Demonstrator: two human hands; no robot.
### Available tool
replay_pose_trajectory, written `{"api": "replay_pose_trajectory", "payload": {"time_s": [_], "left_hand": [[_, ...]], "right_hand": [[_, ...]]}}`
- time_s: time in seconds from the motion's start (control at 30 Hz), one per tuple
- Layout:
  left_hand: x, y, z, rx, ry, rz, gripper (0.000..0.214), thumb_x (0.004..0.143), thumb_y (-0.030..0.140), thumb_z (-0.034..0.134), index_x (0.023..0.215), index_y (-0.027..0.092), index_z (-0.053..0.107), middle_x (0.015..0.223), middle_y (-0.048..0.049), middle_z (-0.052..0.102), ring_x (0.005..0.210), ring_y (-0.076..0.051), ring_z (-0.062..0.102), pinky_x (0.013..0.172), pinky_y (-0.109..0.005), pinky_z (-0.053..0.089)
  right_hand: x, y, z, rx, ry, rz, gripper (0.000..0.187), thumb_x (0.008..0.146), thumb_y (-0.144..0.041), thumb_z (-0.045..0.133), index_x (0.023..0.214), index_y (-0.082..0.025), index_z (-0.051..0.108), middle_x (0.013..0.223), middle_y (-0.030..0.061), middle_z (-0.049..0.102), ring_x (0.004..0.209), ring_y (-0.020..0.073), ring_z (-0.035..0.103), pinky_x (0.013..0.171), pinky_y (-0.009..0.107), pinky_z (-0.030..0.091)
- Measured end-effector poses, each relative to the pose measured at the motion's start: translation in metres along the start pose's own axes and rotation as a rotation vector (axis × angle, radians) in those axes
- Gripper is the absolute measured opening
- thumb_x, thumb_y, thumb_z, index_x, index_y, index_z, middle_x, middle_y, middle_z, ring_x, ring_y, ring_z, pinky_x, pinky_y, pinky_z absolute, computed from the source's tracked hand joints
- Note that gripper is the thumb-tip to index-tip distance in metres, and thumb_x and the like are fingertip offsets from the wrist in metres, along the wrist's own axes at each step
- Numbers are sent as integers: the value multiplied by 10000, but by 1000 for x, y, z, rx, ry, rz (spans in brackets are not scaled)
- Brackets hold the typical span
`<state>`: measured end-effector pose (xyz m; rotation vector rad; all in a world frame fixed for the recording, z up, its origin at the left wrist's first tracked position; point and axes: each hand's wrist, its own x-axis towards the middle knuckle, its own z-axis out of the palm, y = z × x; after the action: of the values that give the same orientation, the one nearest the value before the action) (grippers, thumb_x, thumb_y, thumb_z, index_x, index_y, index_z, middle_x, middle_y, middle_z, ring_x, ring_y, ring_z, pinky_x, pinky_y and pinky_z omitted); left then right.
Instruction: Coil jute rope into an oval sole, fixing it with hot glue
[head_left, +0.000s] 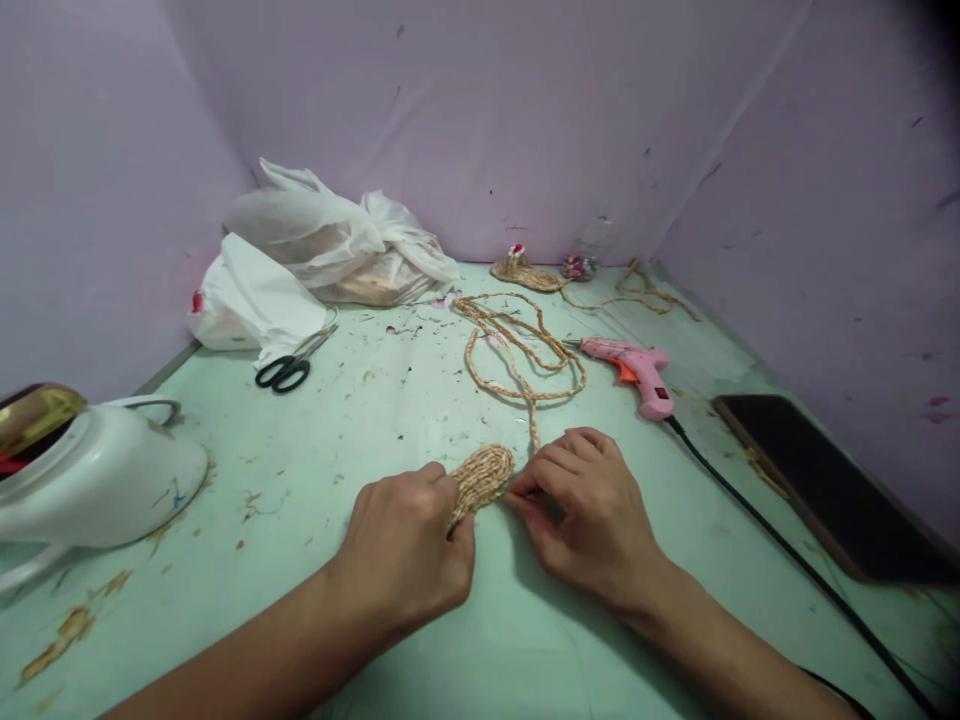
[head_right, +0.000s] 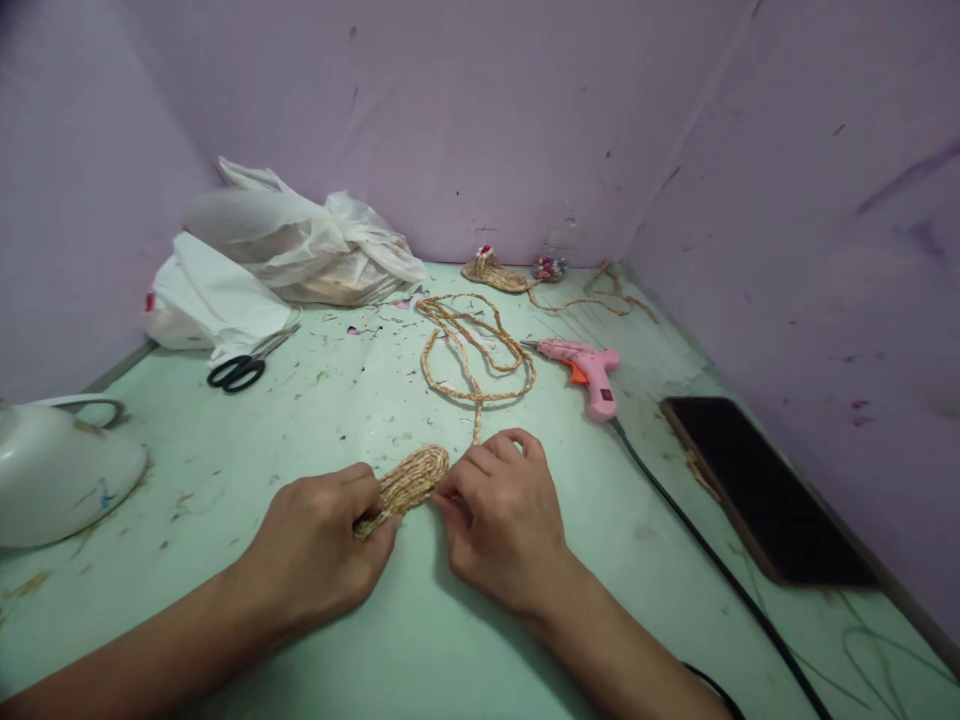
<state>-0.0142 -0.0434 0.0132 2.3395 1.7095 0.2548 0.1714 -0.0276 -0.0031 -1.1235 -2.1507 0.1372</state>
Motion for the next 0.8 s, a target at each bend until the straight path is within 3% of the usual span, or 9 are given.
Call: {"api": "replay_pose_trajectory", "payload": {"time_s": [0.23,0.47,0.57,0.7,0.8], "left_hand": [[1,-3,5,-11,68,41,258,801,326,466,581,192,482,613,-19,568,511,-161,517,497,-286,283],[6,-2,5,-2,94,-6,249,759,311,484,541,192,465,553,-16,554,487,-156,487,495,-281,256],[7,-3,5,-22,62,-1,240,765,309,478,555,192,471,573,-19,569,508,-157,495,499,-277,267],[6,-6,3,-70,8,21,238,794,318,460,593,193,479,598,-14,560,526,-153,492,513,-278,295],[8,-8,-2,-102,-51,33,239,805,315,461,600,192,477,611,-8,543,542,-150,488,525,-283,309]], "right_hand": [[1,1,7,62,17,79,111,689,-151,635,586,-169,597,556,-3,595,598,154,490,738,370,349],[1,1,9,46,-1,106,137,689,-163,631,572,-178,561,539,-14,572,577,151,487,717,373,358],[3,3,7,49,5,67,45,698,-171,631,713,-165,589,709,36,632,705,196,542,751,400,375],[10,9,7,135,-81,-89,195,689,-142,628,882,-156,599,1153,142,613,1066,278,523,905,447,377],[15,10,10,213,-233,-162,134,714,-119,598,829,-186,615,1138,103,631,1040,247,546,892,415,403]]}}
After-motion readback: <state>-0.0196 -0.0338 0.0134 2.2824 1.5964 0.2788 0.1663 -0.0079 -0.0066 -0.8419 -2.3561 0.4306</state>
